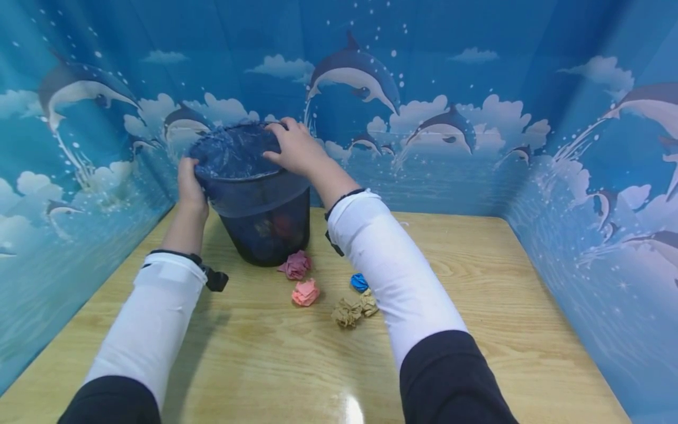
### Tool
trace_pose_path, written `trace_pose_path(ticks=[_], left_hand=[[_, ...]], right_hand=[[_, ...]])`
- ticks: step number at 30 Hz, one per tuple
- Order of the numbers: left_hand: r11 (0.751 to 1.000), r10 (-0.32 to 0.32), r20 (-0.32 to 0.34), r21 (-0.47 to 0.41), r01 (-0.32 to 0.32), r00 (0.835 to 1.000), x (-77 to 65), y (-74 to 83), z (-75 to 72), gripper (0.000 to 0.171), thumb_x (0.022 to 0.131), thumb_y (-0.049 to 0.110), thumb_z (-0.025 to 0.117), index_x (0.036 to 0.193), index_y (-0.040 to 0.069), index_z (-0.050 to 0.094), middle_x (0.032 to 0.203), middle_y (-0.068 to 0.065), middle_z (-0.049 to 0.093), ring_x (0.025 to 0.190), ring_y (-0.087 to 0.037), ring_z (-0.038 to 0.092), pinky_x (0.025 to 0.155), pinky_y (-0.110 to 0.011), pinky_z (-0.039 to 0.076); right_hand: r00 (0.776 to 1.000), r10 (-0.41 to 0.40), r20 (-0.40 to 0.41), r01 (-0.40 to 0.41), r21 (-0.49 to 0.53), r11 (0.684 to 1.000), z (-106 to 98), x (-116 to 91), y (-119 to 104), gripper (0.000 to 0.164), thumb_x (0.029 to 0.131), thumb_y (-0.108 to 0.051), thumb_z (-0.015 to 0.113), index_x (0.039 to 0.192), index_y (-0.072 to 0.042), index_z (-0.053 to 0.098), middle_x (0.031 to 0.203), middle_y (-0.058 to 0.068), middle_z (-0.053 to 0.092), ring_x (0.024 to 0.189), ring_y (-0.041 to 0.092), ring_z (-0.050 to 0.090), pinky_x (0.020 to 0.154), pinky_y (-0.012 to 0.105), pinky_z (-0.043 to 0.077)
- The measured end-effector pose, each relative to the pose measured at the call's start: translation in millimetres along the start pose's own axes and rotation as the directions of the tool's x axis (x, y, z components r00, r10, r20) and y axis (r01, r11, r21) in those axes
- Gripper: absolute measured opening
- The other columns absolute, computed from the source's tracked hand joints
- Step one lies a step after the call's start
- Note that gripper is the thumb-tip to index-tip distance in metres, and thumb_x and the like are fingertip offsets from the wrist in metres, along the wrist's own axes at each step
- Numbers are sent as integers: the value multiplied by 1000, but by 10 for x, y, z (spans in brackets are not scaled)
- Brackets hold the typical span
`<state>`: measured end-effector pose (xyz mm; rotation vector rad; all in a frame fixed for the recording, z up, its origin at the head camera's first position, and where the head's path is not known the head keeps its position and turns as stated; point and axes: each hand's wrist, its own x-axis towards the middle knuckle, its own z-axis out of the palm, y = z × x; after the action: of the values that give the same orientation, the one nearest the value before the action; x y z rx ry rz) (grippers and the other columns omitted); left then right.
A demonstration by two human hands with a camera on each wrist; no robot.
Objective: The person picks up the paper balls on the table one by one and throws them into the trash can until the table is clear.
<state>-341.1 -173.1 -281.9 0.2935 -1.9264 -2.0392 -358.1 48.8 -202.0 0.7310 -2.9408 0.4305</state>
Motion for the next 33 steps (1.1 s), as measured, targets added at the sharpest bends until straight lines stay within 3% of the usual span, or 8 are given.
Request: trace_pose_path(ticks=[17, 33], left_hand=[[1000, -12, 3, -5, 12, 1000, 5, 27, -14, 63, 95, 33, 29, 156, 31, 15, 163, 10, 6, 150, -11, 7, 119, -31, 14], [1000, 14, 4, -14, -14, 1000, -5, 9, -7, 62, 96, 34, 30, 156, 31, 16, 163, 9, 7, 150, -11, 6, 120, -31, 11]], right_hand=[[998, 58, 22, -58, -11, 998, -137, -70, 104, 66, 97, -50, 45, 155, -28, 22, 164, 5, 5, 150, 29, 5, 118, 49, 18], [993, 115, -9, -115, 39, 993, -169, -241, 495, 65, 98, -45, 48, 155, -23, 24, 163, 11, 7, 149, 35, 6, 116, 57, 19]])
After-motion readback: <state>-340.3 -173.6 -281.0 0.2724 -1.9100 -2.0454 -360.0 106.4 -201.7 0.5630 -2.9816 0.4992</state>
